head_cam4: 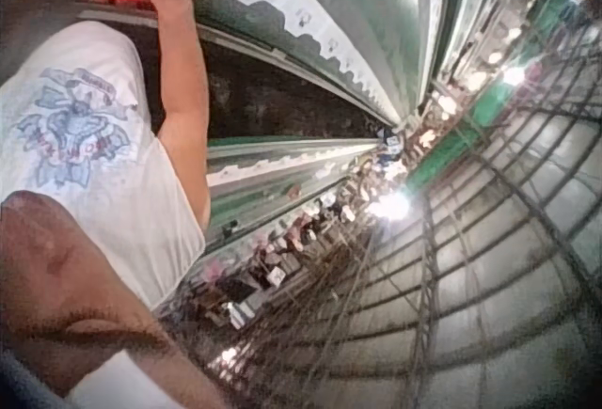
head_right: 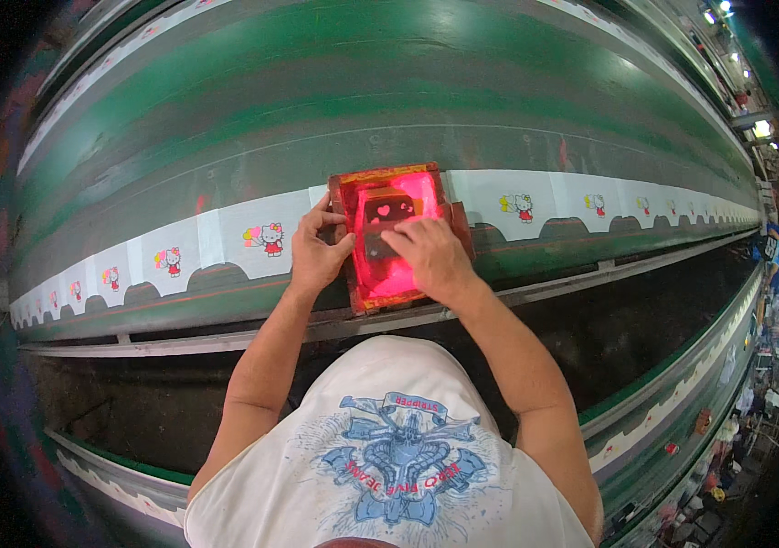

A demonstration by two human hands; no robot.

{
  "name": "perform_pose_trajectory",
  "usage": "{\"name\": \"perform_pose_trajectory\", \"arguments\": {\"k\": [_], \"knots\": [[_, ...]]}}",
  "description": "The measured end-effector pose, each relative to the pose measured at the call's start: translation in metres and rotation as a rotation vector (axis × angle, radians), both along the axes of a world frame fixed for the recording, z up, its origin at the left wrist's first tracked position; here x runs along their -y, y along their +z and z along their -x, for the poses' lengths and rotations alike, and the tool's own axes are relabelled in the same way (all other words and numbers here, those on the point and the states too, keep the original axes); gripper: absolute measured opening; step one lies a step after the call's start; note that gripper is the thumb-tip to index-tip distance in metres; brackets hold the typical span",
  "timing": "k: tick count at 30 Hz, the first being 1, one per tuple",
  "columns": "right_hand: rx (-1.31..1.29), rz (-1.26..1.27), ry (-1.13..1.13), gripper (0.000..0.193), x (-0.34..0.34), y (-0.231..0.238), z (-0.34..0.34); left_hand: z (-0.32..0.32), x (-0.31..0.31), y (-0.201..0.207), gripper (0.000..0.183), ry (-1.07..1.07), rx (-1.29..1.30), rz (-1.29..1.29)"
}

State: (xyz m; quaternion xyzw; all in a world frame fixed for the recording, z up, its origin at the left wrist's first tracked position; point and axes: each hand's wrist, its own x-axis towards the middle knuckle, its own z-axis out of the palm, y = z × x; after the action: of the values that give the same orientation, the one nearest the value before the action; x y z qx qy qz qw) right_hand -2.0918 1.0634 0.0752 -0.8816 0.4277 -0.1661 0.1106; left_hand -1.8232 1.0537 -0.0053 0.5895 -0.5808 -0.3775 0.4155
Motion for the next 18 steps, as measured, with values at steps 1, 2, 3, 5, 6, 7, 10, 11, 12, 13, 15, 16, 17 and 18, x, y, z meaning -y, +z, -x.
{"name": "perform_pose_trajectory", "arguments": {"k": [1,2,3,5,6,7,10,11,12,13,15,16,17,18], "knots": [[0.008,0.004,0.011,0.044,-0.013,0.002,-0.001,0.000,0.000,0.002,0.040,-0.001,-0.008,0.002],[0.019,-0.002,0.009,0.045,-0.024,0.004,-0.001,0.000,0.001,0.003,0.041,-0.001,-0.014,0.003],[0.030,-0.007,0.008,0.047,-0.033,0.006,-0.001,0.000,0.001,0.004,0.043,-0.006,-0.017,0.010],[0.042,-0.020,0.007,0.049,-0.048,0.009,0.000,-0.001,0.001,0.006,0.046,-0.018,-0.012,0.018],[0.040,-0.026,0.005,0.049,-0.055,0.011,0.001,0.000,0.001,0.007,0.048,-0.009,-0.055,0.005],[0.043,-0.017,0.004,0.048,-0.051,0.010,0.003,0.001,0.007,0.006,0.050,0.000,-0.097,0.006],[0.086,-0.053,-0.002,0.044,-0.055,0.011,0.010,0.003,0.007,0.009,0.053,0.004,-0.153,-0.058],[0.101,-0.063,-0.001,0.044,-0.056,0.010,0.012,0.003,0.007,0.010,0.054,-0.002,-0.163,-0.060],[0.131,-0.052,-0.001,0.045,-0.057,0.009,0.015,0.002,0.008,0.012,0.052,-0.004,-0.118,-0.073],[0.159,-0.042,-0.001,0.046,-0.057,0.007,0.018,0.002,0.009,0.013,0.051,-0.013,-0.075,-0.064],[0.207,-0.011,-0.005,0.049,-0.057,0.005,0.027,0.004,0.011,0.015,0.049,-0.012,-0.098,-0.060],[0.226,0.010,-0.009,0.050,-0.058,0.003,0.033,0.007,0.010,0.017,0.048,-0.002,-0.162,-0.066],[0.243,0.031,-0.014,0.052,-0.060,0.002,0.040,0.012,0.009,0.018,0.047,0.002,-0.231,-0.058],[0.269,0.034,-0.024,0.050,-0.061,0.000,0.047,0.017,0.010,0.019,0.045,0.011,-0.296,-0.054]]}}
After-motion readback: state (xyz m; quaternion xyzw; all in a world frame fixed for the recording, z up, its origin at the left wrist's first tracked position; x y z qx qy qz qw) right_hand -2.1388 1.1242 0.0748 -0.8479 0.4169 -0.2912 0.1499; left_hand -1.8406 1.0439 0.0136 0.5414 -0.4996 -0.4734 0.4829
